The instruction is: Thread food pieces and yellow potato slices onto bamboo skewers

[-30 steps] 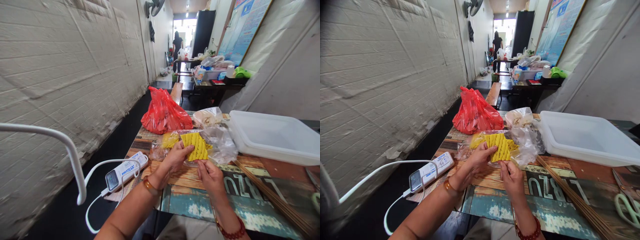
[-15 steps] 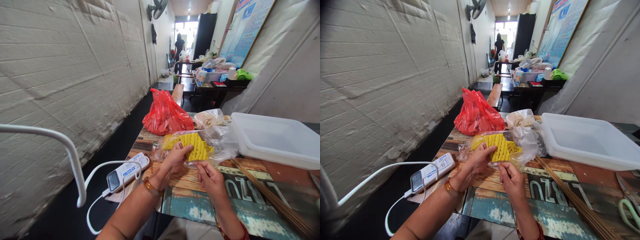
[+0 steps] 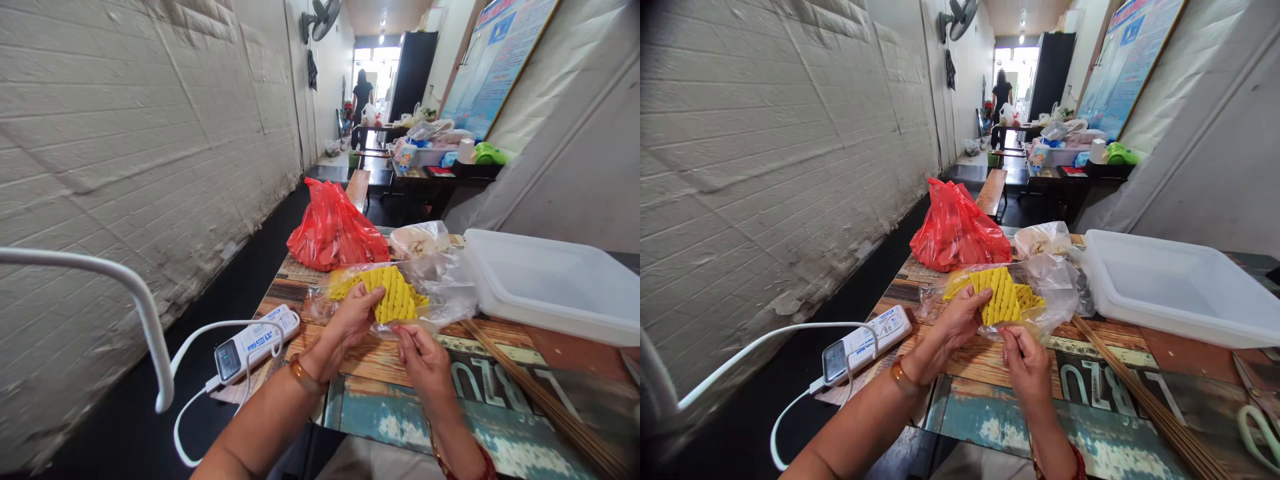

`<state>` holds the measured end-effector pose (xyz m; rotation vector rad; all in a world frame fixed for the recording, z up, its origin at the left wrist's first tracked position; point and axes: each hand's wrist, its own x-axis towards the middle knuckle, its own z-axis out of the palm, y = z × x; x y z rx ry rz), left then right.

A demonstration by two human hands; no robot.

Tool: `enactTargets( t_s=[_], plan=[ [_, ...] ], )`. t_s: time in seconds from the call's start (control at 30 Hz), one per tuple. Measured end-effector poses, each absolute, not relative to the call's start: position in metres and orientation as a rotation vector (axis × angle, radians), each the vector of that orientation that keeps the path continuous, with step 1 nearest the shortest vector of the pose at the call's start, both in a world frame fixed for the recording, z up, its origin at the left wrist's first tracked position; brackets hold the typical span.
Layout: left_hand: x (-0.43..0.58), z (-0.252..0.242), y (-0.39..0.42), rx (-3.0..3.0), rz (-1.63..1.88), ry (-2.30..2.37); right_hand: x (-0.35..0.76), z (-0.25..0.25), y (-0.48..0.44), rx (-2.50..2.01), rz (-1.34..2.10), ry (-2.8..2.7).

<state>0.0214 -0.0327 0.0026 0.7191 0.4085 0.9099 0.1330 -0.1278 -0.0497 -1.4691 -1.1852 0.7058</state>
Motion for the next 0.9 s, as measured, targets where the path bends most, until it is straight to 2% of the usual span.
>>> enactTargets(
  t_s=[0.9],
  plan=[
    [0.0218, 0.0024, -0.0308, 0.817, 0.942, 0.514, 0.1298, -0.0463, -0.1249, -1.365, 0.854, -1.117]
  ],
)
